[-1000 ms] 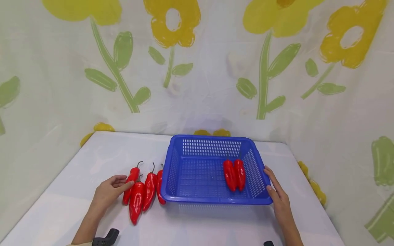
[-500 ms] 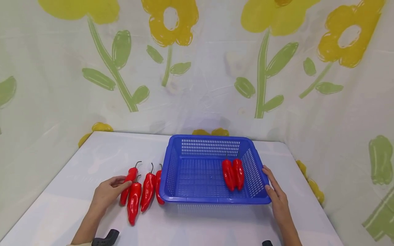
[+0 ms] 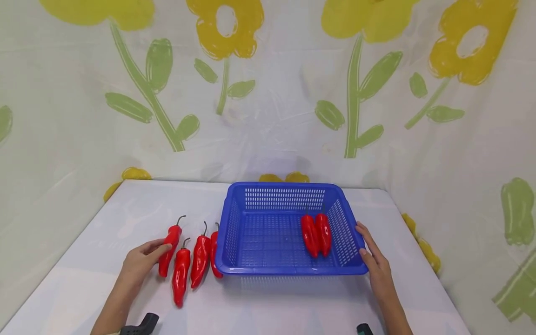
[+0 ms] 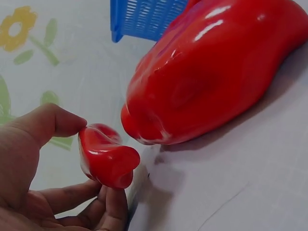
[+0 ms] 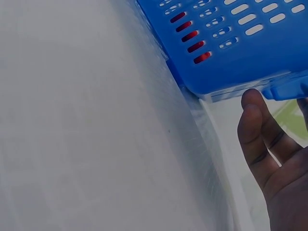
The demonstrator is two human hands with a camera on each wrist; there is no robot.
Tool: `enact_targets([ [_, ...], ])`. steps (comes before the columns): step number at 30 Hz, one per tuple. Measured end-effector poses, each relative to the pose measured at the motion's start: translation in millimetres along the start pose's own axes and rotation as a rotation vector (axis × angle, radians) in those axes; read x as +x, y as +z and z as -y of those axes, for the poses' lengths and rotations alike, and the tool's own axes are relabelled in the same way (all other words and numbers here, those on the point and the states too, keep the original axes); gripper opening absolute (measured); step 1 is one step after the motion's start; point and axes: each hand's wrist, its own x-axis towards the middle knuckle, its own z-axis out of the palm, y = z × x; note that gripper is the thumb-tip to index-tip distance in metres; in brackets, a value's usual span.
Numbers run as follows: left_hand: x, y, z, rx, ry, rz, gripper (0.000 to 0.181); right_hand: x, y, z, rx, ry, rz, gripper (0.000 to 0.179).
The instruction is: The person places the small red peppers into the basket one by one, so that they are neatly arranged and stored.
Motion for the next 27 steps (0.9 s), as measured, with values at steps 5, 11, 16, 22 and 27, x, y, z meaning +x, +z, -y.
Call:
enact_targets([
  [5,0.4,0.1,0.9,-0.046,0.009,-0.002,0.068,0.9,0.5,-1.8,-0.013,-0.017,0.0,0.049],
  [11,-1.5,-0.5,-2.2,-0.131,-0.006,0.032,0.066,0.2,-0.4,-2.9,-0.016,-0.008,0.0,0.049],
  [16,-1.6,-2.2,-6.4,-0.247,0.003,0.099,0.066,-1.8,-1.2,-3.2,-0.021,0.0,-0.006,0.049],
  [22,-2.8,-2.6,-7.0,-0.423,-0.012,0.178,0.064,-2.4,1.0,-4.3,-0.009,-0.013,0.001,0.049],
  [27,-4.5,-0.2,-11.5,-0.483,0.0,0.217,0.064,-0.9,1.0,-4.2,-0.003,-0.032,-0.008,0.049],
])
